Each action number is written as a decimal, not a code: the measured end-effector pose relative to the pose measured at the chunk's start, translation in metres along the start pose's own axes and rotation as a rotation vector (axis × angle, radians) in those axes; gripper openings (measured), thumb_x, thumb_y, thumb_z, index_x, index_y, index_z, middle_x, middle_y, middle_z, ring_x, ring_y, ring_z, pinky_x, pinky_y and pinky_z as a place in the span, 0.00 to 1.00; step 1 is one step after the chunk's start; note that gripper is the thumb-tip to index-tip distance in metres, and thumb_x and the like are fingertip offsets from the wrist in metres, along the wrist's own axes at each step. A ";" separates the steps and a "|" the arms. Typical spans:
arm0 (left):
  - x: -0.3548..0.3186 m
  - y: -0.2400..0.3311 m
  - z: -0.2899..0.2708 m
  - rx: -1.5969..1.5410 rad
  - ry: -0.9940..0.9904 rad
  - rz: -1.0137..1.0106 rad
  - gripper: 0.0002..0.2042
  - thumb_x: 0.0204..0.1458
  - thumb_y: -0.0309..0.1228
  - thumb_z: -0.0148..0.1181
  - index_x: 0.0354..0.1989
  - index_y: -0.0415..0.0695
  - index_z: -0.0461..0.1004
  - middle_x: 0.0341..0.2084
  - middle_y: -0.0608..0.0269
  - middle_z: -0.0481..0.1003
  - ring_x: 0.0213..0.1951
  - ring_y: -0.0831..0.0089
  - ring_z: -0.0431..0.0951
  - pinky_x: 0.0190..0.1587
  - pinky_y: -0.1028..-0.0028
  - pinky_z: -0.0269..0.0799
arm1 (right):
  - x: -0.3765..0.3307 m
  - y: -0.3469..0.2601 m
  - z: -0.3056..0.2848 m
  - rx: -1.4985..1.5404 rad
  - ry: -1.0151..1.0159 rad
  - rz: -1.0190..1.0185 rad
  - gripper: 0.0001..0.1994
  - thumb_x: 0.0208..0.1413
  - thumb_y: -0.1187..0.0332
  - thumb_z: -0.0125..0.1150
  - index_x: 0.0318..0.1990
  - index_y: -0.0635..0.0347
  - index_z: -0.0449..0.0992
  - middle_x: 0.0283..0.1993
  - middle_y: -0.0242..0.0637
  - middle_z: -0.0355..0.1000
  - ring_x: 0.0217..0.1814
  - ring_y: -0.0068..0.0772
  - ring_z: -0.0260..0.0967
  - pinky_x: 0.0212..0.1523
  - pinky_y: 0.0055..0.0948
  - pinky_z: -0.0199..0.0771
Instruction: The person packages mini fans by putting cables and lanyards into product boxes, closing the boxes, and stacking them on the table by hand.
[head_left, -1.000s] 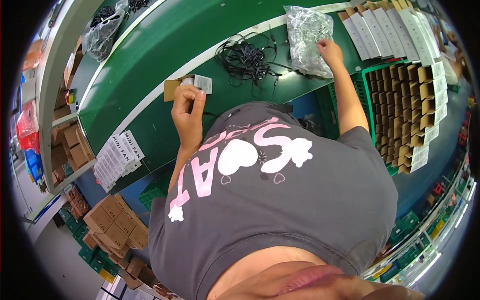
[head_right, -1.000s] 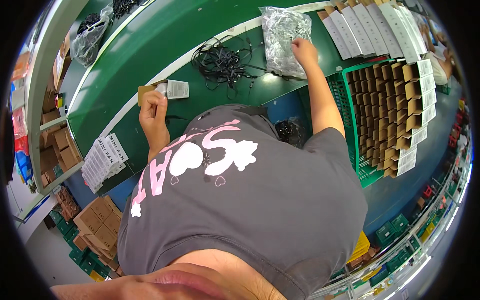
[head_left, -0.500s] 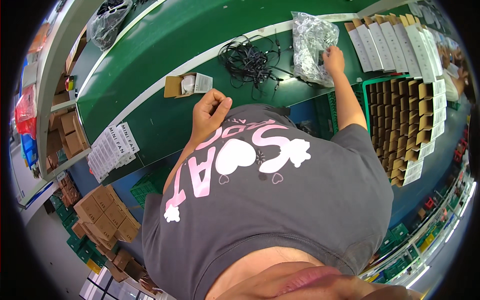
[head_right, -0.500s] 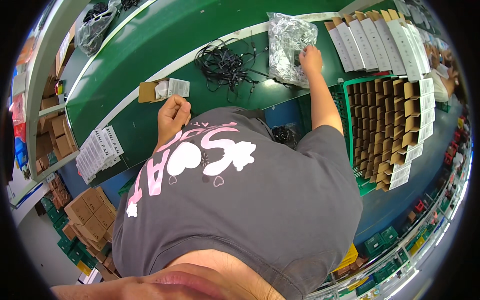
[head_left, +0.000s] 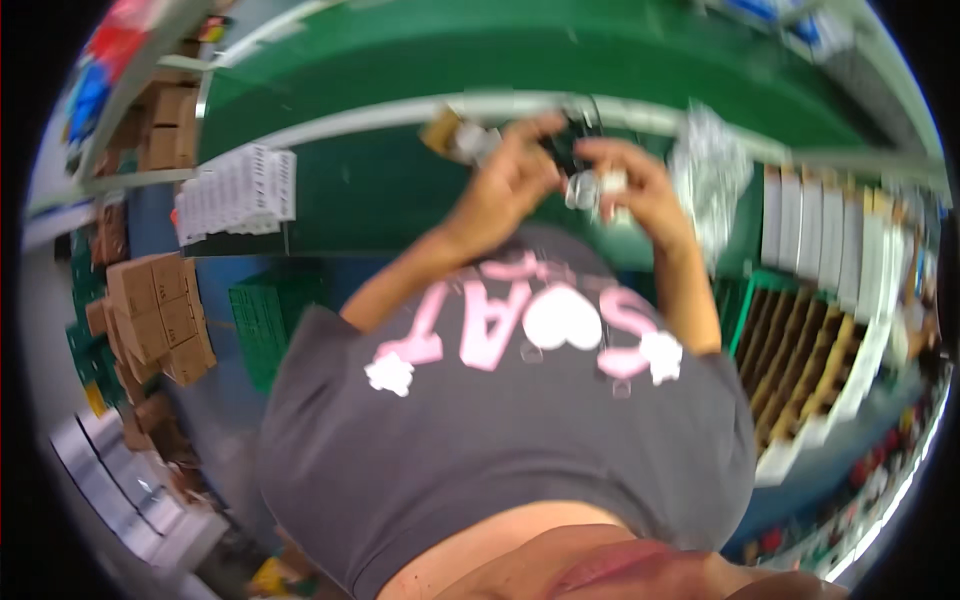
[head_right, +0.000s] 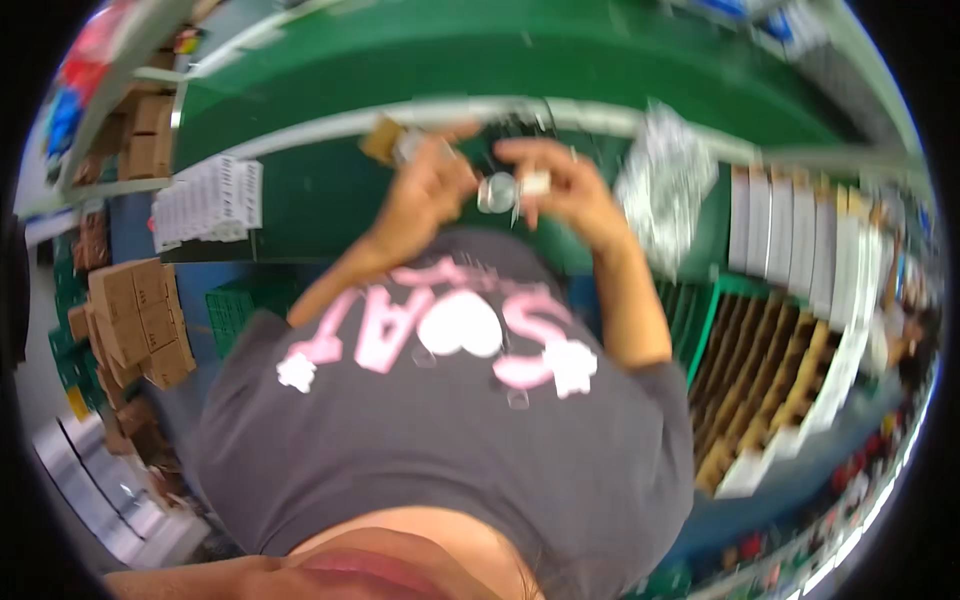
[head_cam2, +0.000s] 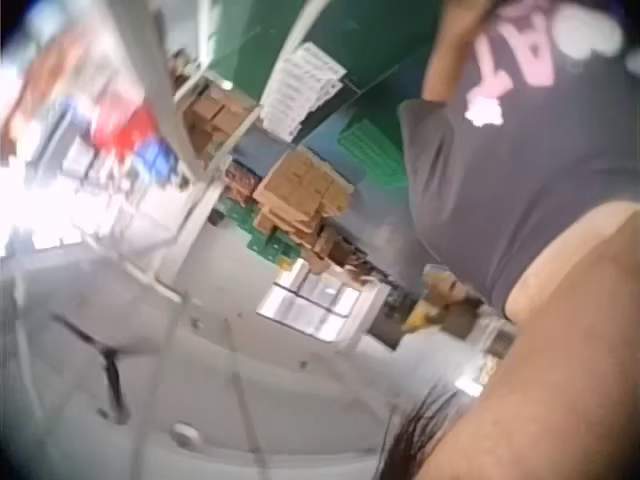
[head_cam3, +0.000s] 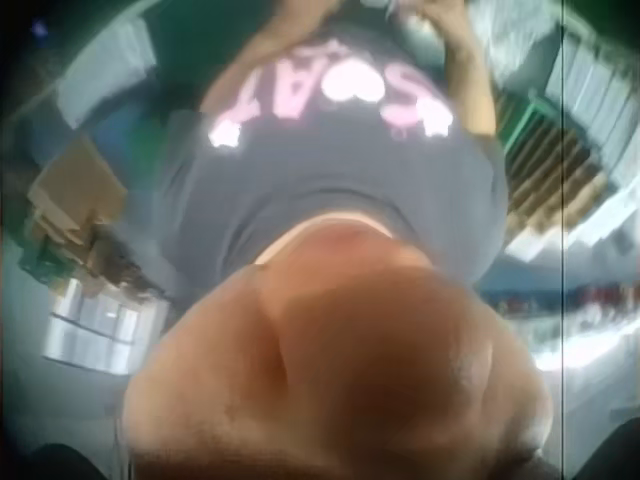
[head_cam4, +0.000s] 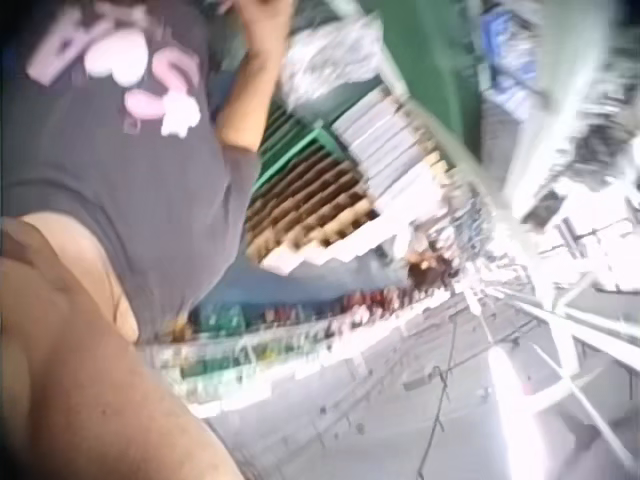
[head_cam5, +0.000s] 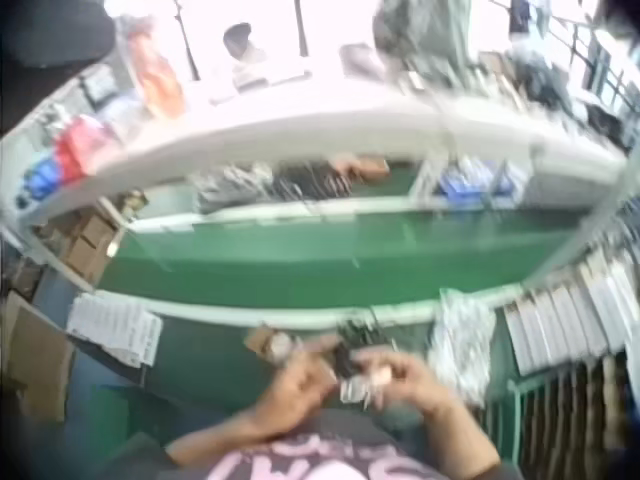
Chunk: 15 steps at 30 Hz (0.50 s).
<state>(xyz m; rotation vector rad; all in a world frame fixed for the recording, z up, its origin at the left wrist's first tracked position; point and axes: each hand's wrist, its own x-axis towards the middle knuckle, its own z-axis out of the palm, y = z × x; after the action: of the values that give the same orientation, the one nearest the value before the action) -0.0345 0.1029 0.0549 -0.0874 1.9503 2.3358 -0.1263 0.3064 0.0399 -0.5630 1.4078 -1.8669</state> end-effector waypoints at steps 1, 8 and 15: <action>0.004 -0.016 -0.007 0.007 -0.073 0.126 0.29 0.56 0.21 0.54 0.66 0.43 0.52 0.36 0.68 0.72 0.33 0.84 0.68 0.39 0.81 0.67 | 0.012 -0.004 0.011 -0.027 -0.054 -0.007 0.19 0.50 0.76 0.63 0.51 0.65 0.73 0.44 0.36 0.73 0.33 0.23 0.70 0.31 0.21 0.72; -0.012 -0.028 -0.015 0.496 -0.037 0.175 0.10 0.60 0.37 0.51 0.33 0.43 0.70 0.22 0.55 0.73 0.24 0.57 0.74 0.26 0.66 0.66 | 0.035 0.012 0.036 -0.162 0.319 -0.224 0.08 0.51 0.79 0.62 0.39 0.65 0.75 0.34 0.30 0.71 0.27 0.17 0.65 0.27 0.16 0.65; -0.028 -0.049 -0.012 0.614 0.179 0.609 0.08 0.55 0.34 0.58 0.28 0.46 0.69 0.19 0.61 0.71 0.22 0.62 0.75 0.23 0.66 0.68 | 0.024 0.009 0.047 0.206 -0.227 0.021 0.08 0.46 0.84 0.62 0.36 0.68 0.74 0.39 0.39 0.70 0.31 0.30 0.72 0.29 0.26 0.75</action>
<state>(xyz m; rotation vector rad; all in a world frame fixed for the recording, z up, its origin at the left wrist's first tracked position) -0.0014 0.0982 0.0077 0.4089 3.0308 1.9052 -0.1057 0.2575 0.0439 -0.6309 1.0566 -1.8401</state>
